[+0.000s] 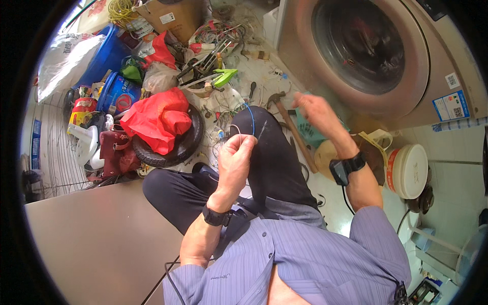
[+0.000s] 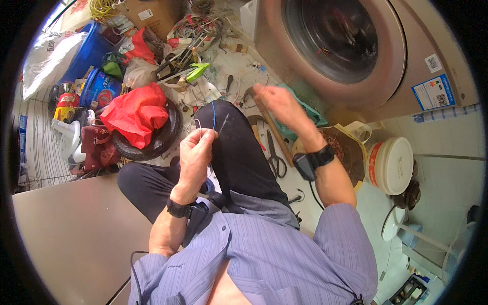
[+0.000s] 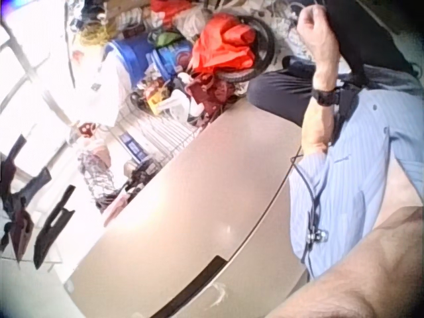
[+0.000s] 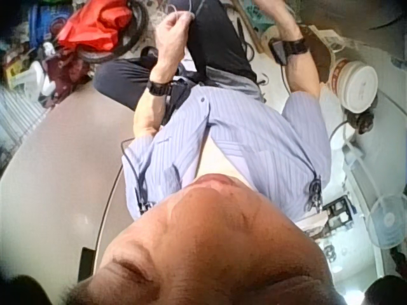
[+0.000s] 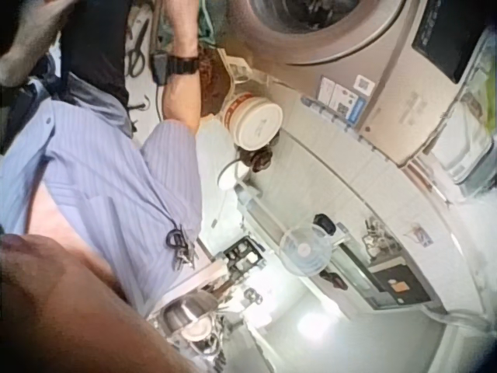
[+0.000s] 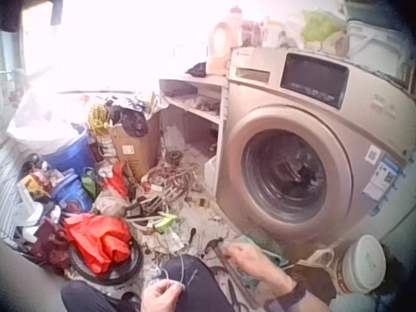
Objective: The person sits cross-legged on the floor and uses pliers to strip insulation from several small wires. They twist the exposed strands together and continue handling multiple wire pieces in a cluttered workspace.
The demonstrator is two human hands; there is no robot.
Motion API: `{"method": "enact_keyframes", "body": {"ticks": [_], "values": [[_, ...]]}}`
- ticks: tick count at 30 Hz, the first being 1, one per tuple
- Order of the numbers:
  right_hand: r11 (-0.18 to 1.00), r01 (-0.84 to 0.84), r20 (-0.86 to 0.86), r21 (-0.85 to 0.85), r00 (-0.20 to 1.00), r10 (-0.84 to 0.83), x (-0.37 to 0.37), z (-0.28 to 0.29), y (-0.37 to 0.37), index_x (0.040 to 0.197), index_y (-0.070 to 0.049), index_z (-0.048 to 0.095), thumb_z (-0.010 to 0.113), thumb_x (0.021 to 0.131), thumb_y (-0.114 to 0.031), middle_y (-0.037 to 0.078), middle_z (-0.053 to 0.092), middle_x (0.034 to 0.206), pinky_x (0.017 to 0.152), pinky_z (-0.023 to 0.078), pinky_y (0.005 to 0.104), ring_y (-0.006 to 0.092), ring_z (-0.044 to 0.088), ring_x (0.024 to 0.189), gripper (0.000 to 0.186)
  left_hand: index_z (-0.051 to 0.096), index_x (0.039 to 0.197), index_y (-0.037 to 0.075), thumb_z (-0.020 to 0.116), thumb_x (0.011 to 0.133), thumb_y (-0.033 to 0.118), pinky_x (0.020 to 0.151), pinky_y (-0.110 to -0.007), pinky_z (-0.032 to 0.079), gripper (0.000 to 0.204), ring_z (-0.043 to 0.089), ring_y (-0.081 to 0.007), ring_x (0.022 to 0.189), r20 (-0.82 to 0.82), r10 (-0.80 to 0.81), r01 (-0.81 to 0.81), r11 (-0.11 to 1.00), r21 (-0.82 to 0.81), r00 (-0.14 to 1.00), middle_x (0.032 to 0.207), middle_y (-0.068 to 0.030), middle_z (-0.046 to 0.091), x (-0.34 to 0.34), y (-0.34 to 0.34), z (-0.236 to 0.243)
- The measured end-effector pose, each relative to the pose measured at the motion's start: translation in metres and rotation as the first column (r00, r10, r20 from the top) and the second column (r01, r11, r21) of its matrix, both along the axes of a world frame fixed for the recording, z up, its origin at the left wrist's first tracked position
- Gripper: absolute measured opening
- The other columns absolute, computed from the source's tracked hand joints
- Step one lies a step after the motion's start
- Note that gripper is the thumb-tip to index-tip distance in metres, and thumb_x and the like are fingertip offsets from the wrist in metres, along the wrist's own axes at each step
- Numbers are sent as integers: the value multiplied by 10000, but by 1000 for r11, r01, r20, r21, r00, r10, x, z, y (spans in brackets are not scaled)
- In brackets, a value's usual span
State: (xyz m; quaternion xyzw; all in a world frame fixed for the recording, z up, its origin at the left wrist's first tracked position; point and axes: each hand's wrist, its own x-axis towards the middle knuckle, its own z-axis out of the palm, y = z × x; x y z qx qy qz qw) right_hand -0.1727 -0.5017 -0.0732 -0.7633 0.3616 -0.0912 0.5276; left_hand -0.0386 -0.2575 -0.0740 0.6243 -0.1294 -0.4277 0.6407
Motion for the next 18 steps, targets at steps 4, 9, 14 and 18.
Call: {"method": "enact_keyframes", "body": {"ticks": [4,9,14,18], "values": [[990,-140,70,24,988,138,7,3,45,1132,54,662,458,1086,-362,-4,529,748,681,451,293,126,500,698,466,718,926,-5,647,979,185,558,-236,365,210,453,-21,628,250,-81,64,995,77,965,691,68,565,5,-6,1],[990,-30,163,-136,985,52,11,7,82,1069,24,648,593,1021,-282,227,719,1055,882,535,431,393,693,1043,315,718,949,-46,654,963,183,600,-268,448,238,530,-58,654,318,-127,72,981,178,939,673,-4,627,9,-8,5],[919,38,270,-392,960,76,11,4,104,1060,-19,666,719,928,-196,180,696,1003,776,546,427,390,682,916,227,720,989,-51,648,972,174,652,-279,497,236,599,-71,696,435,-204,104,964,243,877,727,-56,694,10,-10,12],[801,36,265,-597,952,155,10,2,109,1093,-32,694,788,860,-120,132,650,924,674,524,383,296,662,765,266,717,1043,-47,631,990,167,670,-277,514,236,632,-81,712,354,-229,159,964,214,907,775,-74,723,10,-10,14]]}}
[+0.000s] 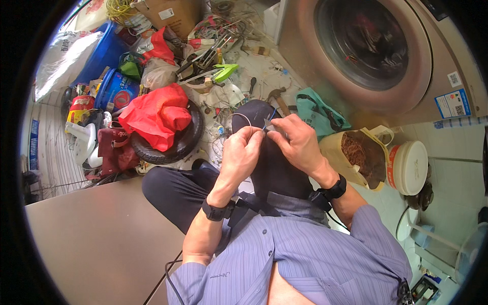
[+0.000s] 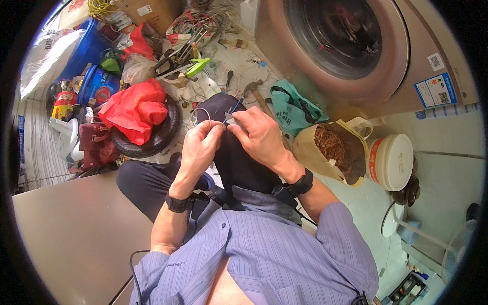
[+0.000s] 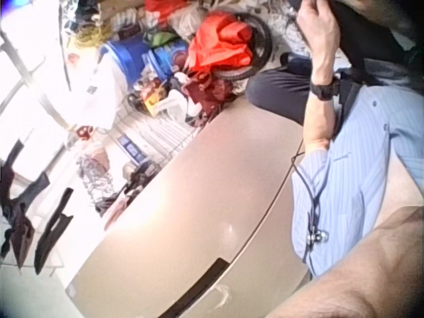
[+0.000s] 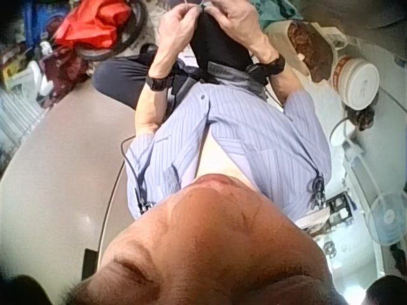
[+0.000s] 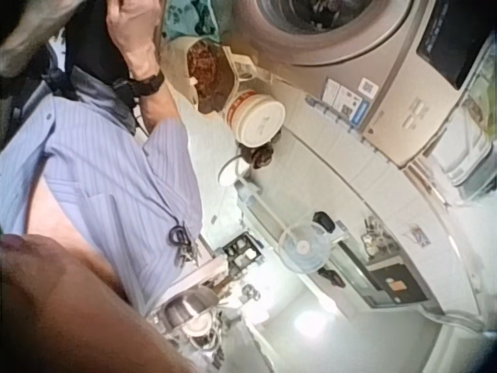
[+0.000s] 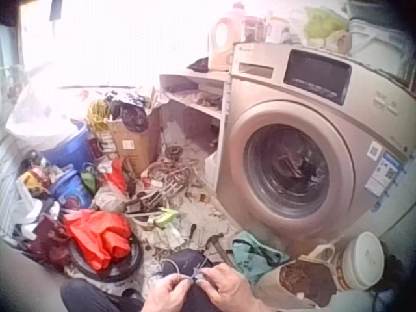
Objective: The person sits cross-legged on the floor and uses pliers to strip insulation from several small wires. They twist the exposed strands together and continue handling multiple wire pieces in a cluttered workspace.
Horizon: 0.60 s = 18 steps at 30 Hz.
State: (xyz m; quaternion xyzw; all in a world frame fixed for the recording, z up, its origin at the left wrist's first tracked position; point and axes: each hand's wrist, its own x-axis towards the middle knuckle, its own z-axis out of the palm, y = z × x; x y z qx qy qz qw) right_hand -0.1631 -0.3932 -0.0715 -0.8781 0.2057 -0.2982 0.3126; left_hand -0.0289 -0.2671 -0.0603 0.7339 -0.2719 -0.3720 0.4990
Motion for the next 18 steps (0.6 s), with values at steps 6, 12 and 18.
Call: {"method": "enact_keyframes", "body": {"ticks": [6,12,18], "values": [[999,6,-49,-51,999,-9,-2,1,2,1080,-38,707,781,868,-126,124,643,953,654,524,383,300,656,760,241,718,1029,-21,606,1007,145,653,-265,511,202,641,-90,692,-66,63,-67,996,-60,996,748,-51,706,-10,13,0],[993,50,-17,-104,998,-52,-3,0,10,1094,-38,716,778,864,-115,120,635,988,655,529,378,293,656,769,250,701,976,-23,619,1004,133,587,-242,443,178,558,-59,647,-5,40,-40,996,-82,999,727,-9,657,-11,10,-8],[996,44,-16,-73,999,-46,-8,0,16,1089,-56,715,791,841,-136,107,632,979,686,547,392,297,661,806,271,693,949,-39,652,980,131,624,-254,479,177,588,-69,680,178,28,-18,998,-58,984,743,-14,671,-11,5,-13]]}}
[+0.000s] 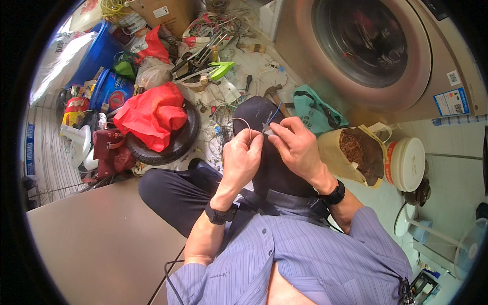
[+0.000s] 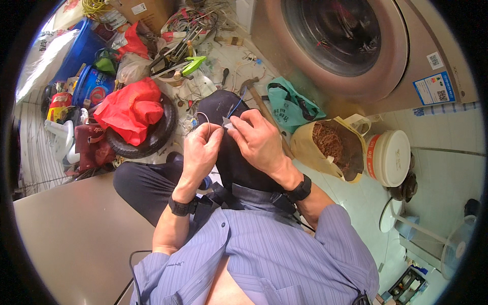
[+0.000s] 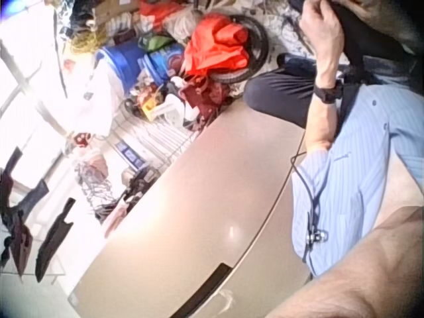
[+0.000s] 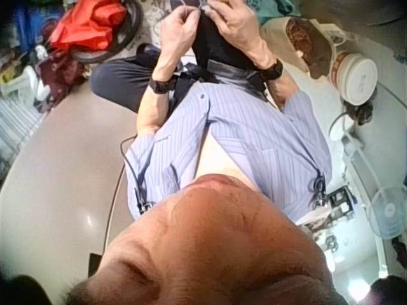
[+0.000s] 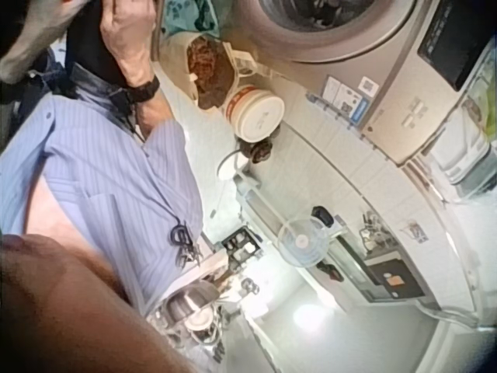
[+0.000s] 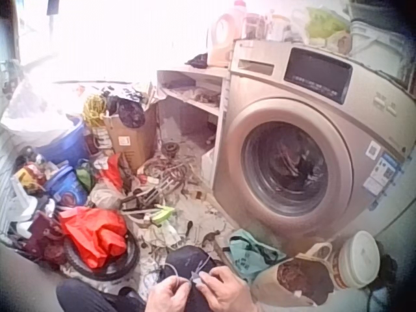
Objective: The person sits cross-legged on the floor and uses pliers to strip insulation from several small wires. They twist the exposed strands together and continue handling multiple wire pieces in a cluttered workspace.
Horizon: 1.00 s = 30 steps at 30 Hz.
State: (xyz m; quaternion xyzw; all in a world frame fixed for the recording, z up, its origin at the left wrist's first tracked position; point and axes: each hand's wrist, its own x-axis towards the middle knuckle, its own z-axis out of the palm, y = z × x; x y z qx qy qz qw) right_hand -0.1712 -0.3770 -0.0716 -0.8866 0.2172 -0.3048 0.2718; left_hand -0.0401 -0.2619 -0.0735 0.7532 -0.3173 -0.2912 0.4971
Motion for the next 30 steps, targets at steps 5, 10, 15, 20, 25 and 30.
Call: {"method": "enact_keyframes", "body": {"ticks": [5,10,15,20,25,30], "values": [[998,-23,-12,-50,1000,23,-1,1,-5,1078,-49,719,794,828,-136,96,636,956,681,550,383,290,665,810,275,698,966,-45,671,966,141,673,-261,507,188,612,-62,744,27,-18,17,999,38,999,786,-30,705,0,-4,0],[997,-2,1,-77,1000,2,-1,0,-6,1076,-48,721,798,812,-120,97,642,953,678,551,380,294,666,817,285,699,968,-39,672,960,131,674,-256,497,173,589,-55,744,-86,-17,17,1000,6,996,781,-23,693,-1,-7,-1],[995,-2,6,-102,1000,2,-2,-1,-8,1074,-45,720,806,794,-110,97,649,958,686,554,383,299,665,826,300,691,959,-42,663,964,124,655,-255,477,169,552,-51,721,-80,-23,23,1000,-2,997,765,-5,665,-2,-9,-1],[989,18,21,-147,1000,-15,-1,-3,-6,1076,-41,718,809,787,-107,92,651,970,697,556,383,293,666,839,310,686,938,-40,660,959,117,650,-251,464,161,541,-45,721,-97,-19,18,1000,-17,995,761,8,654,-1,-9,-2],[987,22,37,-162,999,-16,-1,-6,-5,1078,-38,716,806,789,-105,95,646,976,706,556,385,294,664,851,310,686,931,-29,660,951,120,629,-260,459,153,547,-62,693,-114,-25,26,1000,-1,993,743,-15,651,1,-4,-2],[986,25,50,-168,999,-17,-1,-8,-5,1080,-38,717,806,792,-105,97,642,970,703,553,387,293,661,846,309,688,926,-22,659,942,123,613,-285,477,149,567,-78,657,-83,-39,37,999,-29,996,709,-66,663,2,1,-1]]}}
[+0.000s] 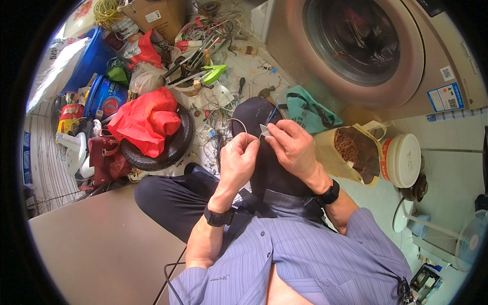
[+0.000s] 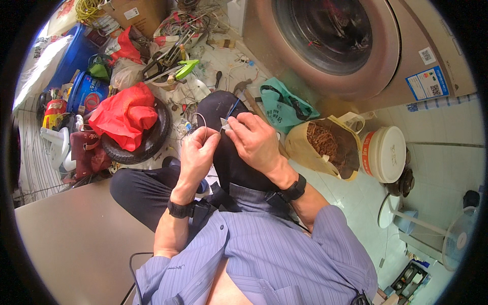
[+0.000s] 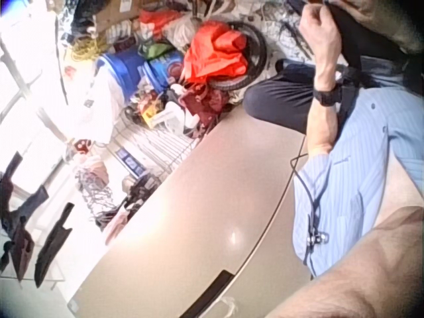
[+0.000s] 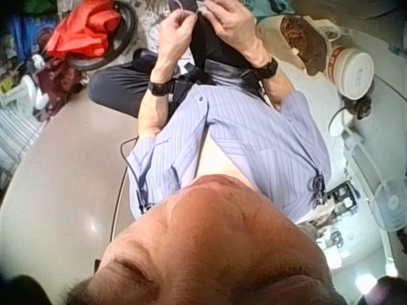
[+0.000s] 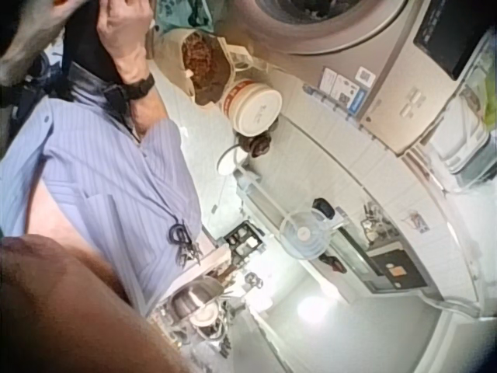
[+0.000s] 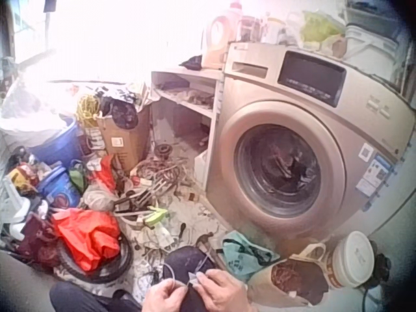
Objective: The person sits cross-legged on the floor and uses pliers to strip insulation from several small wires. They twist the exposed strands together and continue handling multiple wire pieces in a cluttered workspace.
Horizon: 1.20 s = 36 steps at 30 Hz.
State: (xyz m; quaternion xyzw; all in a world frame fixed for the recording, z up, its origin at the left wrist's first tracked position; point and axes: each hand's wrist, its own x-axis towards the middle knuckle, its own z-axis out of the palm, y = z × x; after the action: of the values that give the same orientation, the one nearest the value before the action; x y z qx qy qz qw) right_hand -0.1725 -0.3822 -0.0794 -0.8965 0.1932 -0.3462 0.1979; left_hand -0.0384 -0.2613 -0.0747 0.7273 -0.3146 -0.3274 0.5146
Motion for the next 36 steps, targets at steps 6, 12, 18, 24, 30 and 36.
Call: {"method": "enact_keyframes", "body": {"ticks": [6,12,18,24,30,36], "values": [[1000,16,1,-9,1000,-16,0,-1,1,1076,-45,718,809,792,-110,88,638,970,699,549,386,289,657,837,305,678,905,-33,653,941,109,601,-290,476,149,569,-84,644,35,-19,18,1000,16,999,695,-71,655,-1,5,1],[999,30,9,-13,1000,-29,0,-1,2,1077,-53,719,813,792,-110,81,632,970,693,545,384,283,654,831,306,678,904,-29,651,941,100,571,-283,458,136,548,-78,619,35,-10,11,1000,-7,999,676,-65,635,-4,11,3],[999,36,6,-26,999,-35,0,-1,3,1078,-51,719,814,790,-107,82,631,972,693,545,382,283,652,827,308,680,920,-19,652,944,92,561,-280,449,117,532,-72,609,50,-7,7,1000,1,999,667,-50,621,-6,16,3],[999,20,36,-26,999,-20,0,-2,2,1075,-44,719,812,795,-107,86,632,975,690,545,384,287,652,825,301,673,914,-16,647,948,93,554,-277,438,117,515,-60,613,-5,-14,14,1000,28,1000,663,-35,611,-5,18,2],[999,10,25,-33,1000,-9,-2,-3,0,1078,-45,720,812,796,-108,90,637,979,693,550,386,290,657,832,303,671,909,-13,648,949,90,558,-262,423,113,496,-48,627,-2,18,-18,1000,-15,1000,663,-10,584,-7,19,2],[1000,19,4,-22,1000,-19,-3,-3,0,1085,-49,715,810,800,-111,94,640,984,698,553,384,290,660,840,307,665,899,-20,639,957,93,554,-250,398,130,470,-33,642,-110,34,-40,998,-51,993,671,27,566,-12,21,-1]]}}
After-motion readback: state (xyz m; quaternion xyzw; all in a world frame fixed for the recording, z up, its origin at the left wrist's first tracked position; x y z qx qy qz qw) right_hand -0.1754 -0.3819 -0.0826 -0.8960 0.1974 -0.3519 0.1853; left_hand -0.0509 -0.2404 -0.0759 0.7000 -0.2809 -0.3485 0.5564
